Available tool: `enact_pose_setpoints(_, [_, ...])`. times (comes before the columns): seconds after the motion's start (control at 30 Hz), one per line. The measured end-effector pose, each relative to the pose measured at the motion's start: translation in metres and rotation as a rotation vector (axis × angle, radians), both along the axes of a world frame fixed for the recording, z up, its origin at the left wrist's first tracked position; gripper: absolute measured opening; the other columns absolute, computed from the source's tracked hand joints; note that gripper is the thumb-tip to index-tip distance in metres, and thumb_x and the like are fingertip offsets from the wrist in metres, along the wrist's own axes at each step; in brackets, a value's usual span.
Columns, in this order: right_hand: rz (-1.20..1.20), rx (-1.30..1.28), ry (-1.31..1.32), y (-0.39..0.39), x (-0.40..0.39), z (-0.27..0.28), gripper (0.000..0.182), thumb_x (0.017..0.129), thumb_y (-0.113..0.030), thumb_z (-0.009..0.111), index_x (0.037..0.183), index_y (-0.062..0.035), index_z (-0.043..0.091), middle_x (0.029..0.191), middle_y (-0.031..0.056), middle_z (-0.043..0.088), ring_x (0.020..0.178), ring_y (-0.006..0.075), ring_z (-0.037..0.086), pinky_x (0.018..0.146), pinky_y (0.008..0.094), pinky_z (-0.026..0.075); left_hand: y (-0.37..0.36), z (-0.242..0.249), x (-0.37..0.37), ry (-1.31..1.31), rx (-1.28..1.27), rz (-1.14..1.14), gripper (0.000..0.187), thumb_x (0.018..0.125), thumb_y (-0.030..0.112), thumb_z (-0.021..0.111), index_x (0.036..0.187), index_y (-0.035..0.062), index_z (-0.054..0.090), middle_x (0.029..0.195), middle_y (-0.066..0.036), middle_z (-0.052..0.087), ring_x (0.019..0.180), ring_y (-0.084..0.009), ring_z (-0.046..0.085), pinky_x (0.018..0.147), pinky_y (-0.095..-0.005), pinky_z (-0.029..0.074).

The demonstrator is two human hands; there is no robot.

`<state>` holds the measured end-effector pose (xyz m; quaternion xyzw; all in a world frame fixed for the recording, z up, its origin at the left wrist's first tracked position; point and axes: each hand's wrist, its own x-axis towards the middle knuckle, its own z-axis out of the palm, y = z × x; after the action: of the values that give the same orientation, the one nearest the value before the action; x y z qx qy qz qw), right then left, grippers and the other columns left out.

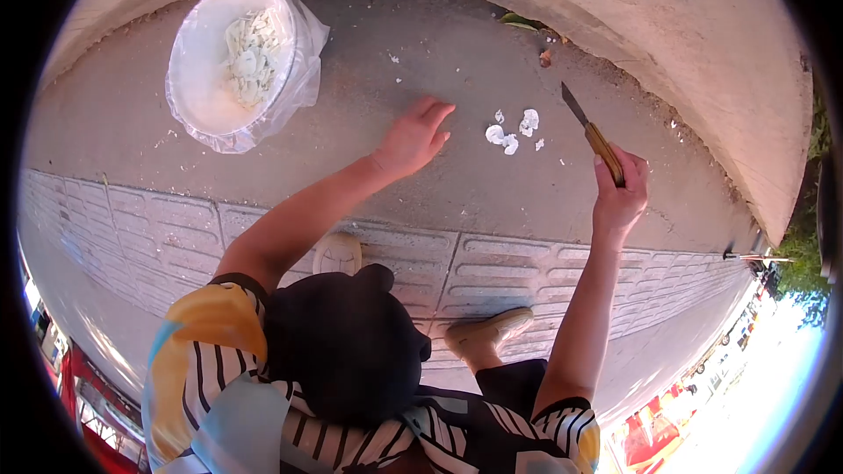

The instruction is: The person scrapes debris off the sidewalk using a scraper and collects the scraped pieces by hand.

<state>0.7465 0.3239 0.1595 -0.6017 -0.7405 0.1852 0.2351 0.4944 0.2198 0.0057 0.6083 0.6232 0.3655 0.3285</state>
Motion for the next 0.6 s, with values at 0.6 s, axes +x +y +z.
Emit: enact_pose_setpoints(0.6, [-0.684,-0.835,0.955,-0.076,0.132,-0.070,0.017,0.078,-0.005,0.071,0.093,-0.0006,0.063,0.076,0.0029,0.057,0.060,0.0105,0.050,0.047,0.0216,0.036,0.048,-0.012,0.060,0.134,-0.101,-0.373,0.064,0.074,-0.001,0.067,0.131,-0.0017,0.036,0.120,-0.017,0.041,0.107,-0.0337,0.049,0.086,-0.0374,0.044])
